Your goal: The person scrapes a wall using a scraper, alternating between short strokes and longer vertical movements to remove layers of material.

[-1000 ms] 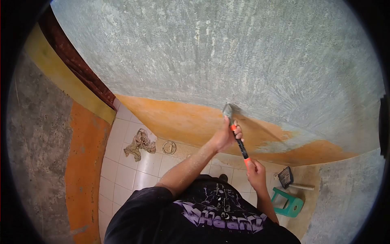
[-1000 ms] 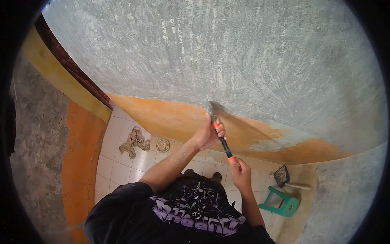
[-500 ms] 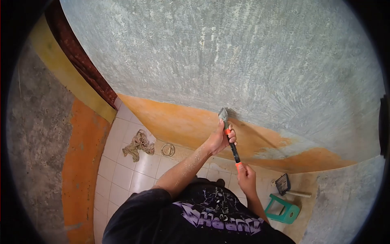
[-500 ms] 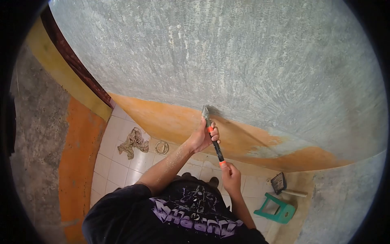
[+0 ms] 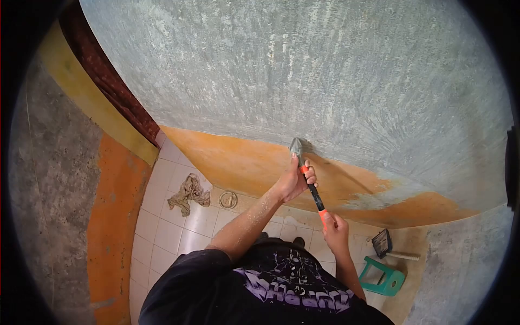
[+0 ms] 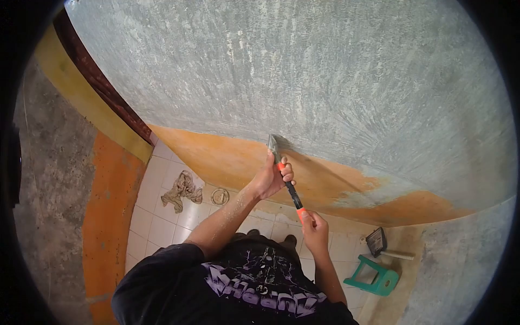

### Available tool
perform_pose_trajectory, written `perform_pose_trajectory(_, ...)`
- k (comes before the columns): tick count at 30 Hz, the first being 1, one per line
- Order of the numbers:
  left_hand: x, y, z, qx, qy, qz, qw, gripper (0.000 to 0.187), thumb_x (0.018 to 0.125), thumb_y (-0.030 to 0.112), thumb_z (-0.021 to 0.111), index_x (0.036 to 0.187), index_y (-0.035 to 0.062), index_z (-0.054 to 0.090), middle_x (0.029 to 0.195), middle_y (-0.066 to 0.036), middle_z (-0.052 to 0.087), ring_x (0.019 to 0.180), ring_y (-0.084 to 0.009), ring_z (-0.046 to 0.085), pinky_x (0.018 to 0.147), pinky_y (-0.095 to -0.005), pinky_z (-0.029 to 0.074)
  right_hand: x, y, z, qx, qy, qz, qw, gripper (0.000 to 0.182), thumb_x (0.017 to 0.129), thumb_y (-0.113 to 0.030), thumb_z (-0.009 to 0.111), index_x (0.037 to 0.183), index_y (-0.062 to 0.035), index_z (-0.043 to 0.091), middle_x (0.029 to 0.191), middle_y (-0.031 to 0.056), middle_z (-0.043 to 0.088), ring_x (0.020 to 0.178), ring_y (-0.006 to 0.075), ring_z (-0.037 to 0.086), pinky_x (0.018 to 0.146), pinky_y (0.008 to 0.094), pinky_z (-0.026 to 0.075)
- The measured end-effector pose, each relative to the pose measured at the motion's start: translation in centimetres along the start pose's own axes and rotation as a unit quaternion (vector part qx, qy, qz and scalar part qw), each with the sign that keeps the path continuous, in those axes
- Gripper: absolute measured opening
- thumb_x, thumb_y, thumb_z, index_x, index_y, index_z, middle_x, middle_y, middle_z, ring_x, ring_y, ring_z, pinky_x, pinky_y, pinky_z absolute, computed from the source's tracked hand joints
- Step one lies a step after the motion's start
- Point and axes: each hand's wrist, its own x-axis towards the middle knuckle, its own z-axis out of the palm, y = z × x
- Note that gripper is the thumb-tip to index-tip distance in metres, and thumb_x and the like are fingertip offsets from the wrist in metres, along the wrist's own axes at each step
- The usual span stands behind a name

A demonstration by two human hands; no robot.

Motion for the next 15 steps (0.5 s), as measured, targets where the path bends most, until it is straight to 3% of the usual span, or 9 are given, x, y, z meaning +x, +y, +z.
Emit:
perform_pose_trajectory(2, 0.4, -0.3, 0.4, 0.011, 0.001, -0.014, 1.0, 0.055, 0.097, 0.068, 0.02, 0.095, 0.0176, 0.041, 0.075, 0.002, 0.037, 0.07, -0.0149, 0.042, 0.08, -0.0401, 0.044, -0.6, -1.1, -0.3, 0.012, 0.007, 0.016, 1.0, 0.032, 0.098, -0.029, 0.061, 0.103, 0.0017, 0.069, 0.064, -0.0065, 0.049, 0.053, 0.0032, 0.041, 0.047, 0.0235, 0.032)
perform_pose_trajectory(6, -1.0, 1.8, -0.6, 0.019, 0.013, 0.04, 0.999, 0.056, 0.094, 0.072, 0.025, 0.094, 0.0181, 0.041, 0.074, 0.003, 0.037, 0.068, -0.0142, 0.042, 0.08, -0.0397, 0.044, 1.3, -0.4, 1.6, -0.109, 0.005, -0.054, 0.993, 0.032, 0.096, -0.03, 0.062, 0.101, -0.0001, 0.071, 0.064, -0.006, 0.049, 0.056, 0.0026, 0.039, 0.049, 0.0238, 0.032)
perform_pose_trajectory(10, -2.4, 4.8, -2.6, 0.015, -0.012, 0.045, 0.999, 0.055, 0.093, 0.072, 0.026, 0.094, 0.0189, 0.041, 0.074, 0.004, 0.037, 0.069, -0.0136, 0.042, 0.079, -0.0397, 0.044, 1.6, -0.8, 5.1, -0.07, -0.016, -0.011, 0.997, 0.037, 0.096, -0.035, 0.062, 0.103, 0.0004, 0.07, 0.062, -0.004, 0.051, 0.053, 0.0043, 0.044, 0.048, 0.0242, 0.033)
perform_pose_trajectory(15, -1.4, 2.6, -0.5, 0.031, -0.003, 0.02, 0.999, 0.056, 0.095, 0.071, 0.023, 0.096, 0.0174, 0.04, 0.077, 0.001, 0.04, 0.072, -0.0161, 0.044, 0.082, -0.0421, 0.045, 0.6, -0.6, 2.2, -0.062, 0.006, -0.033, 0.998, 0.034, 0.097, -0.032, 0.062, 0.101, 0.0013, 0.069, 0.063, -0.0034, 0.051, 0.051, 0.0039, 0.044, 0.046, 0.0228, 0.033)
